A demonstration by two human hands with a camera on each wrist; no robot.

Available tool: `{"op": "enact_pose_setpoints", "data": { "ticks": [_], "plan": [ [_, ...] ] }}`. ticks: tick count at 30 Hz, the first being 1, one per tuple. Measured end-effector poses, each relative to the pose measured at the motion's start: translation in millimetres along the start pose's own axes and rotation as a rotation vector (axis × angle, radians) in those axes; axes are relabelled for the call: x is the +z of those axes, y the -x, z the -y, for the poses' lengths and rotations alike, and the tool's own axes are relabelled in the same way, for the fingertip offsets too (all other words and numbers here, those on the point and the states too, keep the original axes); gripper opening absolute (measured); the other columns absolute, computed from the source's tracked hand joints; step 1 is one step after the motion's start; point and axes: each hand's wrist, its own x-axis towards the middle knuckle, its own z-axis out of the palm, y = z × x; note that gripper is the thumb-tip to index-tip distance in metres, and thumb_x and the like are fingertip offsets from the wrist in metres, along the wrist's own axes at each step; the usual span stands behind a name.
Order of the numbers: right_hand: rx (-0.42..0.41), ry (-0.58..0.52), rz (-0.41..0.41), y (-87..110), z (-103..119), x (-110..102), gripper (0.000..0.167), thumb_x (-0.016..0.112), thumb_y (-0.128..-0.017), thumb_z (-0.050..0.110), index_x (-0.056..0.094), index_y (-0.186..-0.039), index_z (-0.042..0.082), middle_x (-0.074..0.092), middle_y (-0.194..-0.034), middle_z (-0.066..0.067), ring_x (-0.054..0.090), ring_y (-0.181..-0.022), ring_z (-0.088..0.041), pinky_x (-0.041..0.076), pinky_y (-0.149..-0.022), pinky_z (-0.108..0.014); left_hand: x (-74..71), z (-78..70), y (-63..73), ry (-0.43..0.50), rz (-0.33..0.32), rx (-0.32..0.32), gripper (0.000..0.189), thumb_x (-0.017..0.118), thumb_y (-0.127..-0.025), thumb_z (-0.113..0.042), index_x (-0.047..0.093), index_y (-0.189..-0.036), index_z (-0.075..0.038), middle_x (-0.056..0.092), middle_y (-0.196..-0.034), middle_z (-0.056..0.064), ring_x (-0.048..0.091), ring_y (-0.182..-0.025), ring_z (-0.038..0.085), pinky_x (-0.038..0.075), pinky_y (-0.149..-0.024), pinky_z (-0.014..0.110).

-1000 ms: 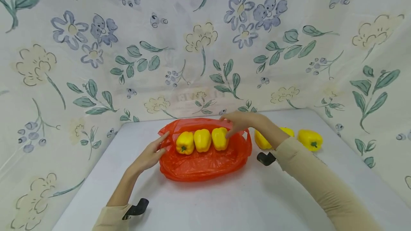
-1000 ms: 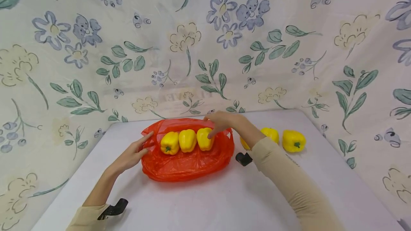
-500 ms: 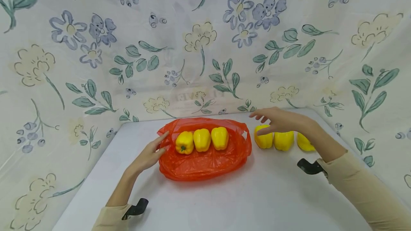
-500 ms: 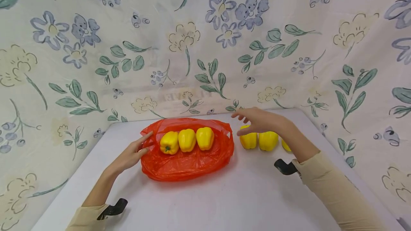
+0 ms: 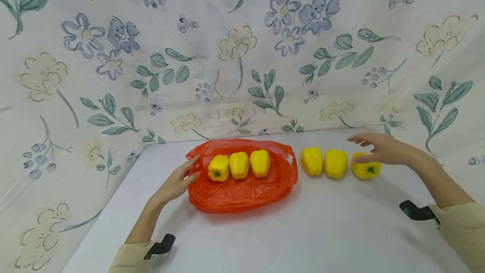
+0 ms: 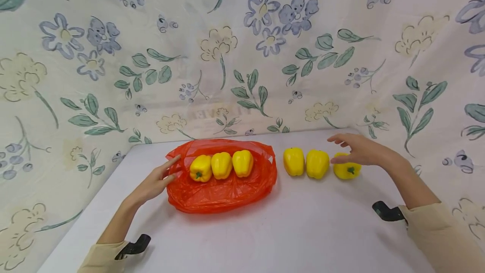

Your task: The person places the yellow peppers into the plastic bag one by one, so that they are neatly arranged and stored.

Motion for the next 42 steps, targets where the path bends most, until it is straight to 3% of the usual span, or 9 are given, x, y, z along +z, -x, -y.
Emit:
{"op": "enact_pose_setpoints", "data": {
  "ticks": [8,24,33,42],
  "plan": [
    [0.047,-0.015,-0.038,19.9,-37,3,0.072,0.073,-0.086,0.038,0.045,-0.140,-0.002,0.049,-0.140,-0.028,0.051,-0.120,-0.047,0.050,-0.093,-0.062,3.3,1.3,-2.6,0.005,0.007,0.011,0.061,0.048,-0.101,-0.008,0.024,-0.157,-0.012,0.029,-0.160,0.019,0.034,-0.143,0.044,0.043,-0.106,0.057],
    [0.086,-0.120,0.007,12.5,-76,41,0.080,0.069,-0.090,0.037,0.032,-0.148,-0.003,0.035,-0.145,-0.038,0.043,-0.124,-0.056,0.046,-0.090,-0.069,0.9,6.7,-1.6,-0.003,-0.007,-0.011,0.062,0.050,-0.101,-0.010,0.023,-0.157,-0.015,0.029,-0.160,0.019,0.035,-0.142,0.045,0.044,-0.105,0.058],
    [0.117,-0.104,0.028,10.8,-79,53,0.083,0.067,-0.090,0.044,0.032,-0.148,-0.004,0.041,-0.144,-0.034,0.048,-0.121,-0.046,0.042,-0.094,-0.068,0.2,7.3,-2.5,-0.014,-0.009,-0.001,0.063,0.050,-0.101,-0.011,0.022,-0.157,-0.015,0.028,-0.160,0.019,0.034,-0.142,0.046,0.043,-0.106,0.059],
    [0.125,-0.128,0.032,7.3,-83,57,0.082,0.068,-0.089,0.042,0.031,-0.145,-0.005,0.048,-0.135,-0.031,0.052,-0.108,-0.034,0.048,-0.087,-0.051,0.5,5.0,-1.6,-0.003,-0.006,-0.001,0.063,0.050,-0.101,-0.009,0.022,-0.157,-0.013,0.028,-0.160,0.019,0.033,-0.143,0.045,0.040,-0.107,0.060]
  ]
}}
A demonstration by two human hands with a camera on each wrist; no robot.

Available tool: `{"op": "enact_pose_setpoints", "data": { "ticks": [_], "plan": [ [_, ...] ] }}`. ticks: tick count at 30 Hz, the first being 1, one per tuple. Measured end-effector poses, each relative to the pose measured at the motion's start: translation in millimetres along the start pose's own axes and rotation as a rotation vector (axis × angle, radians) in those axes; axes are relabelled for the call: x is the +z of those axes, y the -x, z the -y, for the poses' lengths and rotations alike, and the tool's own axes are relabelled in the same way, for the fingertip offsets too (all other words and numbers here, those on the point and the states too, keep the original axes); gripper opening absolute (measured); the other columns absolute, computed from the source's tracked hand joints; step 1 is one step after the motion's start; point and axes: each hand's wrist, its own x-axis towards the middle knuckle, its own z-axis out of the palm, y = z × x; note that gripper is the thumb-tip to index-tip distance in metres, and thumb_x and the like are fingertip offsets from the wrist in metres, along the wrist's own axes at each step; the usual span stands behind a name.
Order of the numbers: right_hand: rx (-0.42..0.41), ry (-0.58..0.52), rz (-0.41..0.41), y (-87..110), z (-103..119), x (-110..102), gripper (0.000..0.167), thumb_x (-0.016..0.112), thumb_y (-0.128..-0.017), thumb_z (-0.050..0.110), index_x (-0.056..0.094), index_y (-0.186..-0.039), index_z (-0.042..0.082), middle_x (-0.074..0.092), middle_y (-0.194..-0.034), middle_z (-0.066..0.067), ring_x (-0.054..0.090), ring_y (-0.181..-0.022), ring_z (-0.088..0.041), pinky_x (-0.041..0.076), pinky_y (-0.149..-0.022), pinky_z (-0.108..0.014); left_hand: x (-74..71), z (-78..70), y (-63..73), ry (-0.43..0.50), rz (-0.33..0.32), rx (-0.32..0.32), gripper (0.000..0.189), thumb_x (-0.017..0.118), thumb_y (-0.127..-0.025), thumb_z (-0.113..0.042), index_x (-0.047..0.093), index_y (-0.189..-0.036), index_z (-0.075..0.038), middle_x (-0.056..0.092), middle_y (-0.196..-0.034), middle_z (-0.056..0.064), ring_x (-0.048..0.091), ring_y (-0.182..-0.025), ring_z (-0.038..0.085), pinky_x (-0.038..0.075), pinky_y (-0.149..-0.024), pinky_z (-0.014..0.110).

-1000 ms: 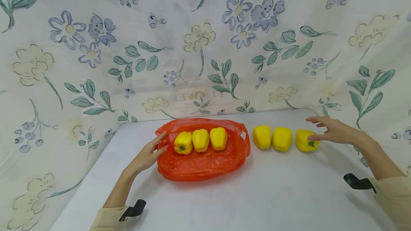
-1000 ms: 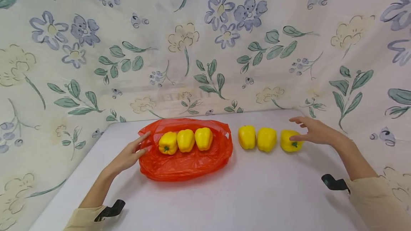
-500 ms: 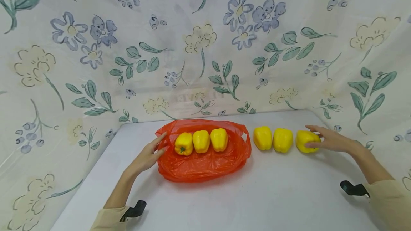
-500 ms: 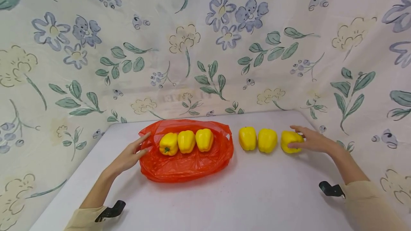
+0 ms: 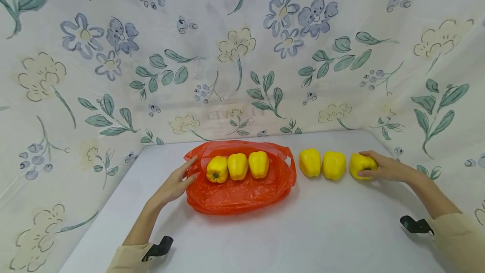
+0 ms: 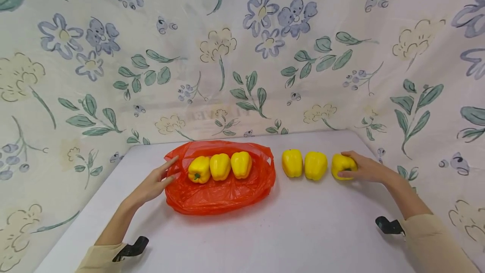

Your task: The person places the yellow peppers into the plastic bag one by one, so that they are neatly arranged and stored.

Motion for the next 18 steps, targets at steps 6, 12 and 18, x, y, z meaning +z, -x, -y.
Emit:
{"op": "enact_pose_setpoints", "data": {
  "ticks": [6,12,18],
  "plan": [
    [-0.014,-0.030,-0.017,0.5,0.2,2.7,0.083,0.069,-0.089,0.040,0.030,-0.143,-0.010,0.050,-0.128,-0.028,0.051,-0.102,-0.028,0.044,-0.083,-0.035,1.4,-2.3,0.5,-0.010,-0.003,0.017,0.063,0.050,-0.100,-0.007,0.023,-0.157,-0.012,0.028,-0.160,0.020,0.033,-0.143,0.045,0.042,-0.107,0.058],
    [-0.010,-0.031,-0.019,1.2,1.8,2.7,0.083,0.069,-0.089,0.040,0.029,-0.142,-0.010,0.050,-0.127,-0.028,0.050,-0.101,-0.028,0.043,-0.082,-0.034,1.3,-2.6,0.4,-0.016,-0.006,0.016,0.063,0.050,-0.100,-0.007,0.022,-0.157,-0.013,0.028,-0.160,0.019,0.033,-0.144,0.044,0.042,-0.107,0.057],
    [-0.021,-0.018,-0.024,3.8,3.9,3.4,0.084,0.068,-0.090,0.040,0.028,-0.145,-0.009,0.044,-0.136,-0.034,0.051,-0.109,-0.037,0.048,-0.088,-0.051,0.4,-0.7,0.9,-0.011,-0.008,0.012,0.063,0.050,-0.100,-0.007,0.023,-0.157,-0.013,0.030,-0.159,0.020,0.033,-0.143,0.045,0.043,-0.107,0.056]
  ]
}}
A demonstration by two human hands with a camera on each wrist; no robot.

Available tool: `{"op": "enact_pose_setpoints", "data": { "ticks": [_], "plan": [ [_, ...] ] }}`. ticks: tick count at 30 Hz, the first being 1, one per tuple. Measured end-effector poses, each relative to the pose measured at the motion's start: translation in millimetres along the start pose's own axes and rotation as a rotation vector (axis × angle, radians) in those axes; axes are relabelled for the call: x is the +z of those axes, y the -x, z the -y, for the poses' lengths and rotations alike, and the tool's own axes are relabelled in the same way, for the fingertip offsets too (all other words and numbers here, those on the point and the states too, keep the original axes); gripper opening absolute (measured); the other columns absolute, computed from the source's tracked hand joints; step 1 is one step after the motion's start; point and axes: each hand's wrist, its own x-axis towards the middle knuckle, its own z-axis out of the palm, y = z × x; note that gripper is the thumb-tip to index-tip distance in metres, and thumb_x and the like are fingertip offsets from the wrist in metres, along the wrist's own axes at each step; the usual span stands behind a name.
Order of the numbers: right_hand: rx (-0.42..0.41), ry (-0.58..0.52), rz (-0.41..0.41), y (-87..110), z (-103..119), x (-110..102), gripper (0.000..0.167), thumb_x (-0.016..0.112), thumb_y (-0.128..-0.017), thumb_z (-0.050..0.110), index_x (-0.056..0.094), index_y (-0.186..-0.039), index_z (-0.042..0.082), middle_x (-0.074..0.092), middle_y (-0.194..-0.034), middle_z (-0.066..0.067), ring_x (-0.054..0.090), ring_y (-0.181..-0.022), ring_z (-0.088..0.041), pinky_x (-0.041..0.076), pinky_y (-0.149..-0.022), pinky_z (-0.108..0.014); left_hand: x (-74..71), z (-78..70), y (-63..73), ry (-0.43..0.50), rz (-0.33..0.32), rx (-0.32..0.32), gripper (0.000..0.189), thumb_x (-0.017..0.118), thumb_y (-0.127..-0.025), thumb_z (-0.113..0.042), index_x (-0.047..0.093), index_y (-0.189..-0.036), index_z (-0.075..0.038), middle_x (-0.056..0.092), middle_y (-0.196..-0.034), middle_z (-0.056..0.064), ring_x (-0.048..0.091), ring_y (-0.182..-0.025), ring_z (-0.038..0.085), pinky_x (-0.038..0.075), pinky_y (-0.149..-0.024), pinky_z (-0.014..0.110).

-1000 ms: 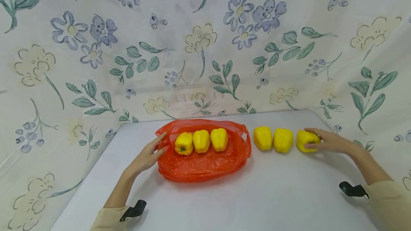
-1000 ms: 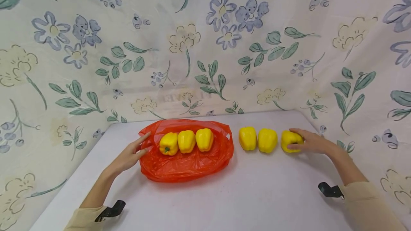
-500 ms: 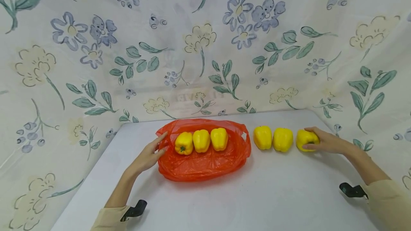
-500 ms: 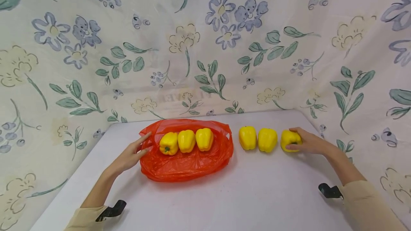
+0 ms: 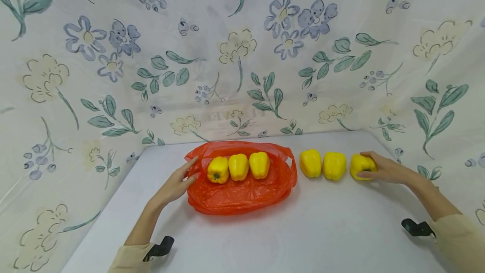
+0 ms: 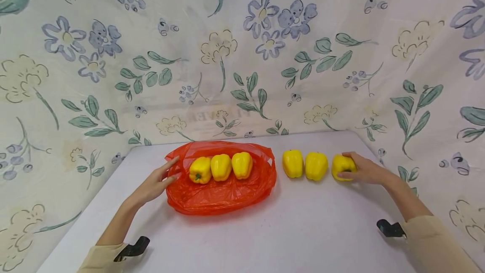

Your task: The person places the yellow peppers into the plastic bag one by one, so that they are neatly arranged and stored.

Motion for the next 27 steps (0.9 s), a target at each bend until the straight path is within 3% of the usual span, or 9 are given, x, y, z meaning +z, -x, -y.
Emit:
{"op": "enact_pose_setpoints", "data": {
  "ticks": [3,6,11,20,27],
  "plan": [
    [-0.024,0.010,-0.012,1.7,1,1,0.084,0.068,-0.090,0.040,0.028,-0.147,-0.006,0.039,-0.143,-0.036,0.048,-0.118,-0.044,0.042,-0.095,-0.066,-0.5,0.9,0.4,-0.003,0.000,-0.004,0.062,0.049,-0.101,-0.007,0.023,-0.157,-0.014,0.030,-0.159,0.019,0.033,-0.143,0.045,0.043,-0.107,0.056],
    [-0.055,0.038,-0.039,2.6,3,2,0.082,0.069,-0.090,0.041,0.031,-0.148,-0.003,0.041,-0.142,-0.034,0.048,-0.118,-0.045,0.039,-0.096,-0.070,-0.8,1.6,0.3,0.000,0.001,-0.007,0.062,0.048,-0.101,-0.007,0.023,-0.157,-0.015,0.029,-0.160,0.019,0.032,-0.144,0.045,0.042,-0.107,0.056],
    [-0.077,0.104,-0.103,1.6,6,0,0.080,0.073,-0.086,0.042,0.040,-0.144,-0.002,0.055,-0.129,-0.029,0.053,-0.103,-0.032,0.048,-0.087,-0.056,-1.4,1.3,-0.5,0.010,0.001,-0.007,0.061,0.047,-0.100,-0.005,0.024,-0.157,-0.014,0.029,-0.160,0.018,0.032,-0.144,0.044,0.041,-0.108,0.056],
    [-0.090,0.118,-0.146,0.2,18,-20,0.080,0.078,-0.081,0.043,0.045,-0.139,-0.001,0.062,-0.114,-0.017,0.053,-0.090,-0.021,0.047,-0.075,-0.031,-1.2,-1.2,-1.5,0.009,-0.001,-0.005,0.061,0.047,-0.100,-0.005,0.024,-0.157,-0.013,0.029,-0.160,0.018,0.032,-0.144,0.043,0.041,-0.108,0.057],
    [-0.056,0.121,-0.171,-1.5,33,-30,0.082,0.078,-0.080,0.045,0.044,-0.139,0.001,0.058,-0.118,-0.020,0.053,-0.093,-0.027,0.046,-0.074,-0.034,0.6,-1.0,-2.5,0.010,-0.004,-0.001,0.061,0.047,-0.101,-0.005,0.024,-0.157,-0.013,0.029,-0.160,0.018,0.034,-0.144,0.043,0.042,-0.108,0.056]
  ]
}}
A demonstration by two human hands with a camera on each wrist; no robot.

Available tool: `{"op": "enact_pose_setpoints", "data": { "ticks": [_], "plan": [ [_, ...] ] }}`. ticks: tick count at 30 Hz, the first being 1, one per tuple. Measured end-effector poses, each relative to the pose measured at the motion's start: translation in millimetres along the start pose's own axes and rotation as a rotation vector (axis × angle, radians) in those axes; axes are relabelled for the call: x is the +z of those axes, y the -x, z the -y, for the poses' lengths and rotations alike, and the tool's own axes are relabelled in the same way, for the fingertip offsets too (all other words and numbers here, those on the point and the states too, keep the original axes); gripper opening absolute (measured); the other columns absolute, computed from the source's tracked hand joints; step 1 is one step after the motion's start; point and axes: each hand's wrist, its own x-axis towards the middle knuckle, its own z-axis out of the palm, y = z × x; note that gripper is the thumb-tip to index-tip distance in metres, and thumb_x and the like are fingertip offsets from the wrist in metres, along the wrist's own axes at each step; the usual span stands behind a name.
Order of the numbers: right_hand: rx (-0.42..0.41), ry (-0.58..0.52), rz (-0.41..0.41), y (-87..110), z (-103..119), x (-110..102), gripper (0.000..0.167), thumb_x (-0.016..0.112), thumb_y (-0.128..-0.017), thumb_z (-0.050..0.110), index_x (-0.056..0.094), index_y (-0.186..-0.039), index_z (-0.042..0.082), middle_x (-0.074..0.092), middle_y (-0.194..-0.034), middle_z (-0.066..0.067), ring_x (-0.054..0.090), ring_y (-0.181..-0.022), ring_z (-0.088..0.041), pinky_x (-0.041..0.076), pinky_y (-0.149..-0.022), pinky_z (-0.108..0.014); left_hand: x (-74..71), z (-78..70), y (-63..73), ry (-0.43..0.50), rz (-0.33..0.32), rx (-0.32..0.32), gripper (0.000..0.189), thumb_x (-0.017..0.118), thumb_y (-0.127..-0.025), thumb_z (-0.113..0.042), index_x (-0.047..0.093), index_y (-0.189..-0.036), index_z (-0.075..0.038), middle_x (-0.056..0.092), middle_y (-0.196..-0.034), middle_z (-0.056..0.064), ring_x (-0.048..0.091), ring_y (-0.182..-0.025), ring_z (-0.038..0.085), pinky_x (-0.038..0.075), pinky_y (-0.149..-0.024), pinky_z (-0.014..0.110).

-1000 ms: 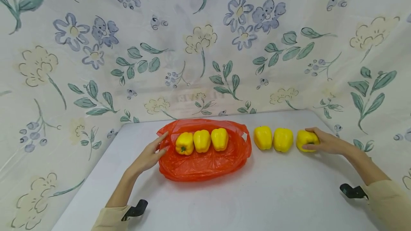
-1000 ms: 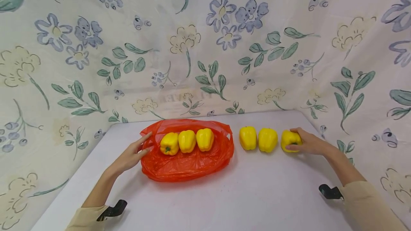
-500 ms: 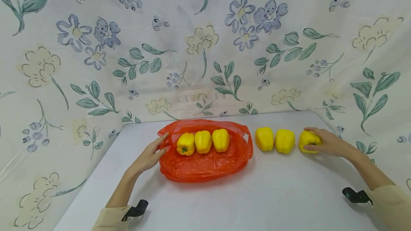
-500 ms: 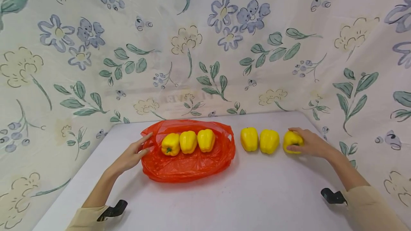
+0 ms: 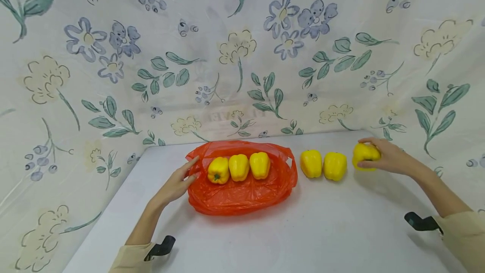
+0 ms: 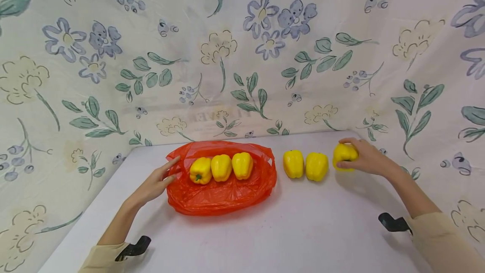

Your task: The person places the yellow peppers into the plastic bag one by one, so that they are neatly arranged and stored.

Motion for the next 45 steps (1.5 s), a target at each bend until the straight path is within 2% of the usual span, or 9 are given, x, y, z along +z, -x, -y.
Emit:
{"op": "enact_pose_setpoints", "data": {
  "ticks": [9,14,17,21,26,33,40,45],
  "plan": [
    [-0.095,-0.066,-0.022,-10.4,35,-12,0.076,0.080,-0.081,0.035,0.045,-0.139,0.002,0.058,-0.116,-0.017,0.052,-0.094,-0.026,0.050,-0.077,-0.031,-1.2,-0.9,0.7,0.004,-0.003,-0.003,0.061,0.047,-0.100,-0.005,0.024,-0.157,-0.013,0.030,-0.159,0.019,0.036,-0.143,0.043,0.044,-0.106,0.054],
    [-0.099,-0.066,-0.025,-17.4,54,-11,0.080,0.079,-0.081,0.039,0.043,-0.141,0.001,0.054,-0.127,-0.021,0.052,-0.103,-0.031,0.052,-0.090,-0.052,-2.6,-2.3,0.0,0.002,-0.001,0.007,0.061,0.047,-0.100,-0.004,0.024,-0.156,-0.011,0.030,-0.159,0.019,0.036,-0.142,0.043,0.044,-0.106,0.055],
    [-0.106,-0.044,-0.036,-22.3,66,-8,0.080,0.079,-0.081,0.041,0.044,-0.141,0.002,0.056,-0.127,-0.021,0.051,-0.105,-0.032,0.051,-0.092,-0.058,-3.1,-2.9,0.0,0.000,0.004,0.011,0.061,0.046,-0.100,-0.004,0.024,-0.156,-0.010,0.029,-0.159,0.019,0.036,-0.142,0.043,0.043,-0.107,0.055],
    [-0.108,-0.022,-0.032,-29.6,83,-2,0.080,0.079,-0.079,0.045,0.045,-0.140,0.005,0.059,-0.125,-0.018,0.052,-0.104,-0.031,0.051,-0.091,-0.056,-3.7,-3.7,0.3,-0.005,0.002,0.014,0.061,0.046,-0.100,-0.003,0.024,-0.156,-0.009,0.029,-0.160,0.019,0.035,-0.143,0.043,0.043,-0.107,0.055],
    [-0.084,-0.046,0.030,-38.3,102,9,0.084,0.078,-0.079,0.047,0.043,-0.143,0.007,0.056,-0.130,-0.018,0.051,-0.109,-0.031,0.051,-0.094,-0.057,-4.0,-4.5,-0.9,0.001,0.003,0.018,0.061,0.046,-0.100,-0.004,0.024,-0.156,-0.010,0.029,-0.160,0.019,0.036,-0.142,0.043,0.042,-0.107,0.055],
    [-0.091,-0.037,0.084,-48.9,132,16,0.085,0.076,-0.079,0.053,0.042,-0.145,0.014,0.055,-0.124,-0.015,0.053,-0.104,-0.027,0.054,-0.086,-0.048,-3.7,-3.9,-1.4,0.000,0.010,0.022,0.060,0.047,-0.101,-0.006,0.024,-0.156,-0.011,0.030,-0.159,0.019,0.035,-0.143,0.043,0.042,-0.108,0.056],
    [-0.097,-0.079,0.110,-61.5,158,23,0.086,0.078,-0.078,0.050,0.039,-0.147,0.017,0.049,-0.131,-0.016,0.055,-0.108,-0.029,0.054,-0.090,-0.049,-3.4,-2.7,1.2,0.000,0.005,0.021,0.060,0.047,-0.101,-0.006,0.023,-0.157,-0.011,0.030,-0.159,0.019,0.033,-0.143,0.043,0.042,-0.108,0.057],
    [-0.127,-0.092,0.117,-73.0,176,30,0.087,0.079,-0.076,0.050,0.040,-0.147,0.019,0.047,-0.134,-0.017,0.054,-0.107,-0.029,0.055,-0.088,-0.046,-2.2,-2.2,2.8,-0.011,0.007,0.003,0.061,0.048,-0.101,-0.008,0.023,-0.157,-0.012,0.030,-0.159,0.019,0.033,-0.143,0.044,0.043,-0.106,0.056]
  ]
}}
